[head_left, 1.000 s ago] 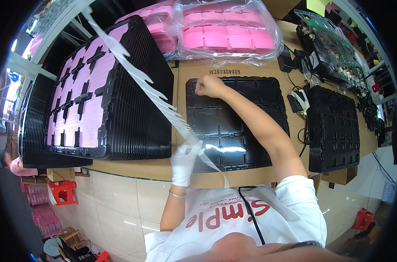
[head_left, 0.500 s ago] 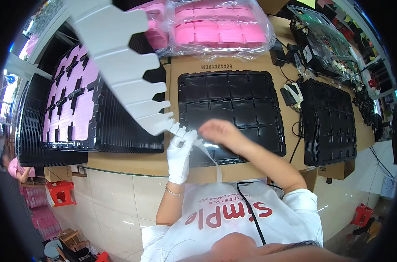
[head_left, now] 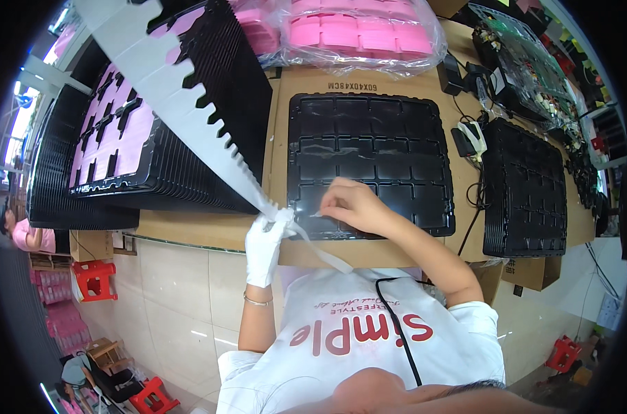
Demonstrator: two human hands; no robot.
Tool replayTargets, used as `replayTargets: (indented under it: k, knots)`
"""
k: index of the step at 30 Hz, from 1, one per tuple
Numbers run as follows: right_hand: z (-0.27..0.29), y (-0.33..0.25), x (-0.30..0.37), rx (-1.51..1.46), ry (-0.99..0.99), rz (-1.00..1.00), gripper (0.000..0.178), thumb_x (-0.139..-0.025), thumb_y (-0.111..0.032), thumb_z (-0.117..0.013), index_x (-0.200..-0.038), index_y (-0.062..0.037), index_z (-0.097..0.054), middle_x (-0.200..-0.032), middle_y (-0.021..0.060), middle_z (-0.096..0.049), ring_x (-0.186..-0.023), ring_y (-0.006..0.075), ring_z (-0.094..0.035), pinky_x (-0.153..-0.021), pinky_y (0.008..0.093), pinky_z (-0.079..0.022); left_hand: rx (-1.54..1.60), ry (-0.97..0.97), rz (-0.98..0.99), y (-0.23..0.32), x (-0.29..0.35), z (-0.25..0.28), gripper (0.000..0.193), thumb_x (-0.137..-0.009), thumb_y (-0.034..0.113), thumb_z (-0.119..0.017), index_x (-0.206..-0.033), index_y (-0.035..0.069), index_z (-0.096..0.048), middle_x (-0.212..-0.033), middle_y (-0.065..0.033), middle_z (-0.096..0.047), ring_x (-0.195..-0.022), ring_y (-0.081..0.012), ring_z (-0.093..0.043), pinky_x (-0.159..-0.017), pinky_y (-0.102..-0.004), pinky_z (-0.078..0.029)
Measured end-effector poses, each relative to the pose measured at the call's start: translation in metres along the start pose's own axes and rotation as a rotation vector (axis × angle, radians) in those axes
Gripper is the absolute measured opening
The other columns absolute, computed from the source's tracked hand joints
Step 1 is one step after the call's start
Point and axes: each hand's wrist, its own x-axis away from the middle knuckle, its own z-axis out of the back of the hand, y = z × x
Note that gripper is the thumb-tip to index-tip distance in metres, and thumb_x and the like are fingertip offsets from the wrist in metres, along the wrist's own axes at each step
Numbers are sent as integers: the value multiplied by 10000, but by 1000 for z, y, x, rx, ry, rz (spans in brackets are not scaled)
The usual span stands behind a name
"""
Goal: The person places pink foam inserts into black plastic trays. They then apply a strip of white labels to the edge of each tray and stack the completed units. The process is repeated for multiple trays in a continuous assembly line fashion.
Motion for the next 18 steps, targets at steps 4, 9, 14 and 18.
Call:
replayTargets:
  k: [4, 9, 14, 18]
  knots:
    - [-24, 14, -25, 195, -264, -16, 62, -797, -88, -665, -799, -30, -643, -829, 130, -625, -768, 284, -638, -707, 386, -503, -98, -16, -15, -12, 6, 4, 247, -897, 172, -699, -1051, -16, -655, -893, -51, -689, -753, -96, -647, -655, -225, -505]
    - [-39, 19, -34, 401, -278, 9, 106, -789, -68, -603, -816, 35, -609, -850, 209, -639, -827, 380, -639, -754, 471, -510, -89, 0, 29, -10, 4, -2, 219, -888, 182, -713, -1004, 0, -673, -837, -27, -690, -707, -68, -627, -639, -210, -484]
    - [-41, 16, -32, 337, -233, -24, 130, -772, -67, -606, -826, 51, -598, -860, 247, -627, -846, 405, -626, -752, 478, -508, -112, -7, 41, -8, 2, -3, 212, -872, 187, -732, -968, 4, -683, -819, -25, -689, -689, -66, -617, -643, -215, -484]
    - [-44, 15, -32, 345, -206, -44, 119, -765, -51, -602, -822, 54, -596, -878, 258, -620, -838, 418, -621, -753, 479, -508, -126, -20, 44, -11, 0, 1, 283, -853, 222, -754, -994, -14, -685, -807, -30, -694, -674, -67, -616, -640, -229, -494]
